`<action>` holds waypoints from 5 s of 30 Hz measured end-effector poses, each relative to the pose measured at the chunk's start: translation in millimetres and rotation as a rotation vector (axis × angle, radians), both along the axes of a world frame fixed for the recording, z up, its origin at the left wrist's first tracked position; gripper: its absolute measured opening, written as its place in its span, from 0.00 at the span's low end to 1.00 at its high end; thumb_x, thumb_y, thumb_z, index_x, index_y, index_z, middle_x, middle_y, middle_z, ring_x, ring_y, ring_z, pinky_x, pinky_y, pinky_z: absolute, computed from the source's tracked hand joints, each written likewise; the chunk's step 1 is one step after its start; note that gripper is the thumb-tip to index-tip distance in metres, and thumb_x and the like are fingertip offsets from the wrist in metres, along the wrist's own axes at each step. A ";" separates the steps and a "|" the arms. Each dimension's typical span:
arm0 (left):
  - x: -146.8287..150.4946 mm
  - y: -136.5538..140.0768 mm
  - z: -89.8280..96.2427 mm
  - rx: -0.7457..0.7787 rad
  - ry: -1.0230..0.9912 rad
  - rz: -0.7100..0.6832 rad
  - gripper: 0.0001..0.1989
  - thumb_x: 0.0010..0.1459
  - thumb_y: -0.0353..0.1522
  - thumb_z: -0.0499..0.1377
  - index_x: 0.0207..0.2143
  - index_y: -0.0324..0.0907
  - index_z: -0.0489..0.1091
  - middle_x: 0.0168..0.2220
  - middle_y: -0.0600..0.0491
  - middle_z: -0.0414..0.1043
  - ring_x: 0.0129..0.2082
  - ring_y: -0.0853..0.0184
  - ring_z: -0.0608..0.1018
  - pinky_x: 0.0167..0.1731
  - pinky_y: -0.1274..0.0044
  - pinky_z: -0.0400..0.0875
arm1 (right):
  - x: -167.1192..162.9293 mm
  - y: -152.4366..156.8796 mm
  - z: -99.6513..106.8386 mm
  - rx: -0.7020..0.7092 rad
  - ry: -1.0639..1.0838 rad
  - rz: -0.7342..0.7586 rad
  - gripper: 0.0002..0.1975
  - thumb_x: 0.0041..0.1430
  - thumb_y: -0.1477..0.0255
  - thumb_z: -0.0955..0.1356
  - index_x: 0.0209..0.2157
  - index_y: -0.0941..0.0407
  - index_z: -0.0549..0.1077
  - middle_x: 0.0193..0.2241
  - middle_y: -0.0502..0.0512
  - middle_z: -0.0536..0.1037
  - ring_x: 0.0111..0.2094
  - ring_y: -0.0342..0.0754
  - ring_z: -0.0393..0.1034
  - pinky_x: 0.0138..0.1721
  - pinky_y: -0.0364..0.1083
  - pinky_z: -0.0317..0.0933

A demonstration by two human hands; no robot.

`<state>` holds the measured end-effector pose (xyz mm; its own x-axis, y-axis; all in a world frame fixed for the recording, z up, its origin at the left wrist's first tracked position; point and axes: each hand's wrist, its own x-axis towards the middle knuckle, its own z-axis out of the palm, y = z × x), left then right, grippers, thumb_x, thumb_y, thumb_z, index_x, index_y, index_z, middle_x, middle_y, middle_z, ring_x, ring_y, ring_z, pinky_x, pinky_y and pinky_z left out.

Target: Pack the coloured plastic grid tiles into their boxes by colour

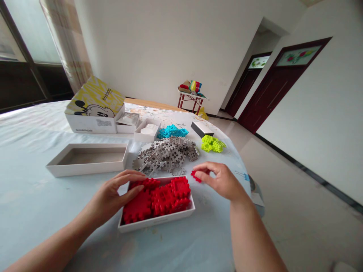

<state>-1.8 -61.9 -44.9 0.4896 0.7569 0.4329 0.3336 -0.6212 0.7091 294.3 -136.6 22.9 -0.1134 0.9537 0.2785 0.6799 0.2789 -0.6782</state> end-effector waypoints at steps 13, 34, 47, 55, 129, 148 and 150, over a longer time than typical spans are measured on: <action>0.6 3.3 -6.3 -0.062 0.014 -0.007 0.07 0.53 0.39 0.58 0.31 0.47 0.73 0.39 0.54 0.75 0.40 0.66 0.75 0.42 0.77 0.69 | 44.1 31.6 -63.7 -0.173 -0.342 -0.136 0.25 0.43 0.68 0.72 0.46 0.58 0.70 0.43 0.60 0.72 0.47 0.54 0.62 0.49 0.50 0.56; -10.0 3.2 -0.6 -0.125 -0.055 0.139 0.12 0.54 0.43 0.55 0.35 0.49 0.74 0.40 0.54 0.75 0.42 0.63 0.75 0.44 0.76 0.68 | 8.2 -1.4 -22.0 0.065 0.215 0.274 0.10 0.58 0.72 0.62 0.37 0.56 0.74 0.31 0.53 0.74 0.33 0.43 0.67 0.37 0.44 0.60; -9.8 2.9 0.6 -0.112 -0.032 0.122 0.12 0.55 0.42 0.54 0.35 0.48 0.74 0.40 0.54 0.75 0.41 0.64 0.75 0.43 0.77 0.68 | -9.0 -9.5 -15.8 -0.082 0.033 0.413 0.11 0.49 0.69 0.71 0.37 0.57 0.76 0.31 0.53 0.74 0.34 0.43 0.67 0.38 0.44 0.61; -9.3 2.2 -1.2 -0.129 -0.034 0.105 0.13 0.55 0.42 0.54 0.35 0.47 0.74 0.40 0.53 0.75 0.41 0.64 0.75 0.43 0.77 0.68 | -13.4 -7.5 -22.9 -0.090 0.043 0.442 0.06 0.52 0.69 0.69 0.32 0.55 0.77 0.28 0.52 0.74 0.31 0.42 0.67 0.36 0.42 0.60; -11.9 10.6 -4.5 -0.446 -0.153 0.358 0.24 0.49 0.50 0.54 0.32 0.39 0.75 0.31 0.51 0.79 0.32 0.63 0.78 0.35 0.77 0.71 | -13.1 -16.8 -13.8 0.003 0.161 0.402 0.07 0.53 0.71 0.68 0.33 0.57 0.77 0.27 0.54 0.76 0.29 0.42 0.68 0.33 0.41 0.62; -10.3 11.2 -2.5 -0.494 -0.126 0.338 0.24 0.49 0.49 0.54 0.34 0.38 0.73 0.35 0.50 0.78 0.36 0.62 0.76 0.42 0.76 0.66 | -11.7 -16.6 -15.5 -0.110 -0.040 0.487 0.03 0.51 0.72 0.70 0.27 0.57 0.74 0.26 0.50 0.74 0.30 0.41 0.67 0.34 0.40 0.59; -10.2 10.6 -2.6 -0.491 -0.120 0.339 0.24 0.49 0.49 0.54 0.34 0.38 0.73 0.34 0.50 0.78 0.36 0.62 0.76 0.41 0.75 0.66 | -12.6 -15.6 -16.7 -0.097 -0.065 0.466 0.03 0.52 0.72 0.69 0.27 0.57 0.74 0.26 0.50 0.74 0.31 0.41 0.67 0.35 0.41 0.59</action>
<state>-12.0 -51.3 -47.5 0.1560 0.9873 0.0311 0.3559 -0.0856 0.9306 281.7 -152.2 6.2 -0.5497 0.8181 0.1687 0.5393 0.5018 -0.6762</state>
